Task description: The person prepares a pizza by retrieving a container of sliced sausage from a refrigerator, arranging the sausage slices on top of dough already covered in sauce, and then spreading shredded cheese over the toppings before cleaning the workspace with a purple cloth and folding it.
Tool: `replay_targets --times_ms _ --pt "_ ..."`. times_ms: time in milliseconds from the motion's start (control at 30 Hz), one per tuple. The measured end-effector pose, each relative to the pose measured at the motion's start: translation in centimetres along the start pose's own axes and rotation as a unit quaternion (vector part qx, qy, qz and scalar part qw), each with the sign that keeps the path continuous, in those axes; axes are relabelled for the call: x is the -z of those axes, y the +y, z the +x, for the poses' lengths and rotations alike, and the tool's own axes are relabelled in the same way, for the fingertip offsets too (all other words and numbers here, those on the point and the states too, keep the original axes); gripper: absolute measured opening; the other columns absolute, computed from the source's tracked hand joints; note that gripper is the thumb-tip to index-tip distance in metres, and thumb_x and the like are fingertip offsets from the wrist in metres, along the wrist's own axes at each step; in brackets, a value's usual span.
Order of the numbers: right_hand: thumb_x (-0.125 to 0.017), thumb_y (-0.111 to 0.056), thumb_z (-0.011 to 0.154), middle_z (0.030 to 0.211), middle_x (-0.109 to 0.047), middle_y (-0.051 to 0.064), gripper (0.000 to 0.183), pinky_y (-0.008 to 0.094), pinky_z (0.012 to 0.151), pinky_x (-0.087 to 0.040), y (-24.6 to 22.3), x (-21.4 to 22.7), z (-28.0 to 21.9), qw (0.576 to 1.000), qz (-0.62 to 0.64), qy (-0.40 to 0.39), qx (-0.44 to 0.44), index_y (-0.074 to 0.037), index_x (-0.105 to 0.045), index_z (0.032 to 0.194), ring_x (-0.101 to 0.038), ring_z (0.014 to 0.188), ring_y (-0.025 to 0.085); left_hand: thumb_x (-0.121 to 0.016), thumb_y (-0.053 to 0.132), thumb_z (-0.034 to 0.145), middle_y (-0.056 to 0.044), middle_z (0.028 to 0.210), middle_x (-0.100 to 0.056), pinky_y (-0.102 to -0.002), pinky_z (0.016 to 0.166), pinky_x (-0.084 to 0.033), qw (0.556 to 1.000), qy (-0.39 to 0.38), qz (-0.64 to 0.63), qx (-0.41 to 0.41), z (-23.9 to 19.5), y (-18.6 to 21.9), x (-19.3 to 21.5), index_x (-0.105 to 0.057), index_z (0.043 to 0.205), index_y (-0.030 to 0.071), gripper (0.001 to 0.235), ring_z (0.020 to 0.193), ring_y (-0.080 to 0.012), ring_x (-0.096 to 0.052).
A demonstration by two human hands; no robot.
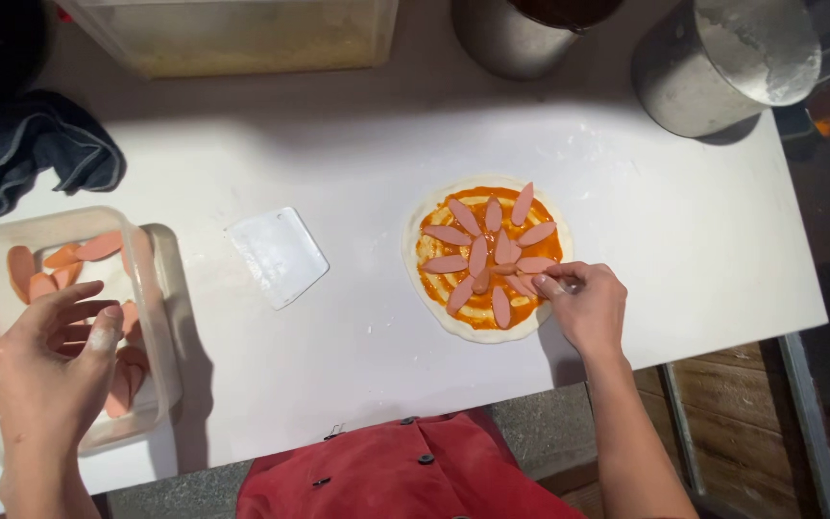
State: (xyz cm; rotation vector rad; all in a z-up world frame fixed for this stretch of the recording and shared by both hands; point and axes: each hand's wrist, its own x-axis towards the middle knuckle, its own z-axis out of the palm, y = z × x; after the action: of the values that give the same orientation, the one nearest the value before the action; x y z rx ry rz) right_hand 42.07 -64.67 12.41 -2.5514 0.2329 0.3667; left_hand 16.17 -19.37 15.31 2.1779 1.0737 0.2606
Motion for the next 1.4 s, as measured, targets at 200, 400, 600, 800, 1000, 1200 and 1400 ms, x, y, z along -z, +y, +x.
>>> replay_targets --times_ms 200,400,600,800,1000,1200,1400 --pt "-0.086 -0.037 0.080 0.090 -0.076 0.005 0.024 0.032 0.084 -0.051 0.7 -1.4 0.2 0.991 -0.085 -0.007 0.105 -0.017 -0.083 0.094 -0.070 0.084 0.019 -0.065 0.010 0.096 -0.007 0.101 -0.076 -0.032 0.081 -0.056 0.995 0.096 -0.009 0.017 -0.7 -1.9 1.8 -0.075 0.117 0.008 0.023 0.084 -0.0170 -0.071" --pt "-0.082 -0.038 0.089 0.085 -0.074 0.007 0.034 0.030 0.071 -0.050 -13.5 -1.8 -5.4 0.993 -0.021 -0.050 0.106 -0.013 -0.078 0.113 -0.067 0.072 0.020 -0.064 0.019 0.094 0.000 0.105 -0.074 -0.039 0.099 -0.041 0.962 0.228 0.054 0.144 1.0 -11.3 8.5 -0.071 0.117 0.016 0.025 0.089 -0.0194 -0.064" --pt "-0.079 -0.016 0.084 0.096 -0.080 0.012 0.031 0.033 0.091 -0.056 -24.6 -13.4 -11.4 0.919 0.106 -0.259 0.279 -0.010 -0.079 0.114 -0.074 0.093 0.021 -0.075 0.039 0.089 -0.020 0.128 -0.064 -0.057 0.101 -0.045 0.927 0.143 0.089 0.335 4.7 -21.8 12.9 -0.049 0.148 0.006 0.072 0.128 -0.0416 -0.050" --pt "-0.079 -0.018 0.085 0.096 -0.079 0.012 0.033 0.033 0.086 -0.059 -32.5 -24.3 -20.0 0.850 0.192 -0.376 0.314 -0.011 -0.078 0.117 -0.073 0.089 0.015 -0.071 0.033 0.100 -0.016 0.084 -0.073 -0.045 0.072 -0.057 0.957 0.067 -0.024 0.280 7.1 -30.8 13.9 -0.078 0.105 0.001 0.032 0.080 -0.0338 -0.069" --pt "-0.076 -0.026 0.089 0.118 -0.071 0.024 0.055 0.037 0.091 -0.060 -36.8 -27.4 -25.8 0.824 0.237 -0.443 0.261 -0.006 -0.063 0.138 -0.073 0.103 0.022 -0.055 0.013 0.113 -0.019 0.088 -0.067 -0.032 0.073 -0.055 0.953 0.101 -0.244 0.149 1.6 -14.9 23.1 -0.062 0.120 -0.013 0.028 0.075 -0.0231 -0.062" --pt "-0.067 -0.022 0.096 0.102 -0.069 0.016 0.046 0.030 0.077 -0.062 -34.9 -23.3 -26.3 0.820 0.321 -0.435 0.187 0.002 -0.061 0.135 -0.069 0.086 0.015 -0.063 0.016 0.106 -0.013 0.081 -0.071 -0.027 0.064 -0.056 0.926 0.053 -0.363 0.088 1.8 -13.2 20.1 -0.064 0.116 -0.003 0.022 0.065 -0.0153 -0.063" --pt "-0.077 -0.017 0.090 0.079 -0.074 0.014 0.028 0.030 0.056 -0.062 -27.9 -22.2 -21.6 0.931 0.233 -0.265 0.093 0.002 -0.077 0.112 -0.068 0.061 0.017 -0.075 0.021 0.092 -0.012 0.068 -0.072 -0.035 0.057 -0.053 0.960 -0.089 -0.233 0.130 4.0 -12.7 10.1 -0.074 0.098 0.001 0.022 0.052 -0.0217 -0.063"
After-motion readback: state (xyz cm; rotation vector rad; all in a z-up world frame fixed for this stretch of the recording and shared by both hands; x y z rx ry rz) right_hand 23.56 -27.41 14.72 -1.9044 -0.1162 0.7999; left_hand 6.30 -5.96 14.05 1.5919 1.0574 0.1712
